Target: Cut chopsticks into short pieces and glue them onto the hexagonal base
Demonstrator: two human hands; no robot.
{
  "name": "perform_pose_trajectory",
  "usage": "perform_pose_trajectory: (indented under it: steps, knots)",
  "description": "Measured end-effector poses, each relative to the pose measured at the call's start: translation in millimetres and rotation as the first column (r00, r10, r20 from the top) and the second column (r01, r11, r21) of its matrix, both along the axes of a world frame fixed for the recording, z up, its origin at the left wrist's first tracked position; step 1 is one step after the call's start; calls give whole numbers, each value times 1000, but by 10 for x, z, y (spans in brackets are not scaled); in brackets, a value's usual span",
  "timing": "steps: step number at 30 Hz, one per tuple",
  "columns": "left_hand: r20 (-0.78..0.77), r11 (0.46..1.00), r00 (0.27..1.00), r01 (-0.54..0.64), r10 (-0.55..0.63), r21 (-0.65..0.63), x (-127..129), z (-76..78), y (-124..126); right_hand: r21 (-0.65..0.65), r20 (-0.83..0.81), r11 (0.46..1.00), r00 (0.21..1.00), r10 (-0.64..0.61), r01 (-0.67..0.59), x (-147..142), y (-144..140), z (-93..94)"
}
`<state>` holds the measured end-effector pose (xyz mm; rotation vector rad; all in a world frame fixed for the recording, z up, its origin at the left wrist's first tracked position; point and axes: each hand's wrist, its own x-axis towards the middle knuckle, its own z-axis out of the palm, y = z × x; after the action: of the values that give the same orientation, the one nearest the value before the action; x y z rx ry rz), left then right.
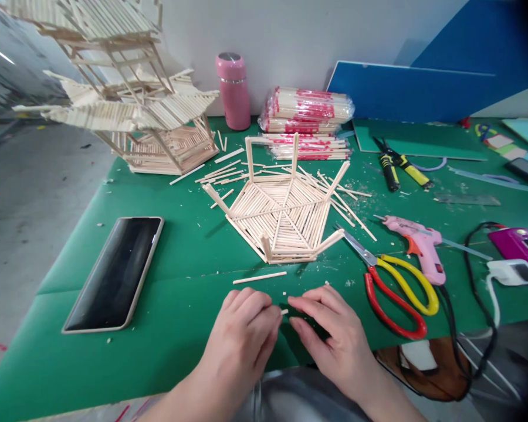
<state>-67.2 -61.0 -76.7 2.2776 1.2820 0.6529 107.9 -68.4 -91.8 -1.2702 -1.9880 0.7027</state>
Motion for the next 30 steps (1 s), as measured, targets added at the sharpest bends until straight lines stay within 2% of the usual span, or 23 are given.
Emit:
perform_pose_trajectory:
  steps: [3, 9, 15, 18, 20, 23, 25, 27, 30]
  knots:
    - [80, 999, 997, 11, -7, -46, 30, 31, -20, -29, -79, 999, 997, -16, 14, -2, -24, 62]
    - [128, 997, 990, -59, 64, -45, 34, 75, -25, -197, -199, 969, 962, -188, 149, 24, -43, 75]
    - [149, 993, 983, -99, 107, -59, 134, 19, -105, -146, -211, 973, 955, -209, 181, -3, -86, 82]
    - [199, 993, 973, -113, 116, -27, 164, -18, -131, -125, -213, 981, 962, -171, 147, -24, -102, 77]
    - [219, 994, 970, -95, 103, -49, 168, -30, -131, -123, -211, 985, 967, -141, 117, -35, -105, 70]
    - [244, 990, 964, -80, 106, -112, 162, -34, -117, -103, -181, 990, 977, -114, 97, -44, -93, 58]
    - [287, 977, 949, -71, 129, -203, 156, -28, -106, -91, -156, 992, 983, -95, 81, -49, -82, 54]
    - [367, 943, 913, -51, 177, -328, 158, -14, -94, -73, -139, 994, 986, -93, 83, -58, -76, 50]
    - [464, 855, 831, -27, 308, -519, 180, 16, -74, -2, -118, 990, 983, -138, 139, -74, -89, 38]
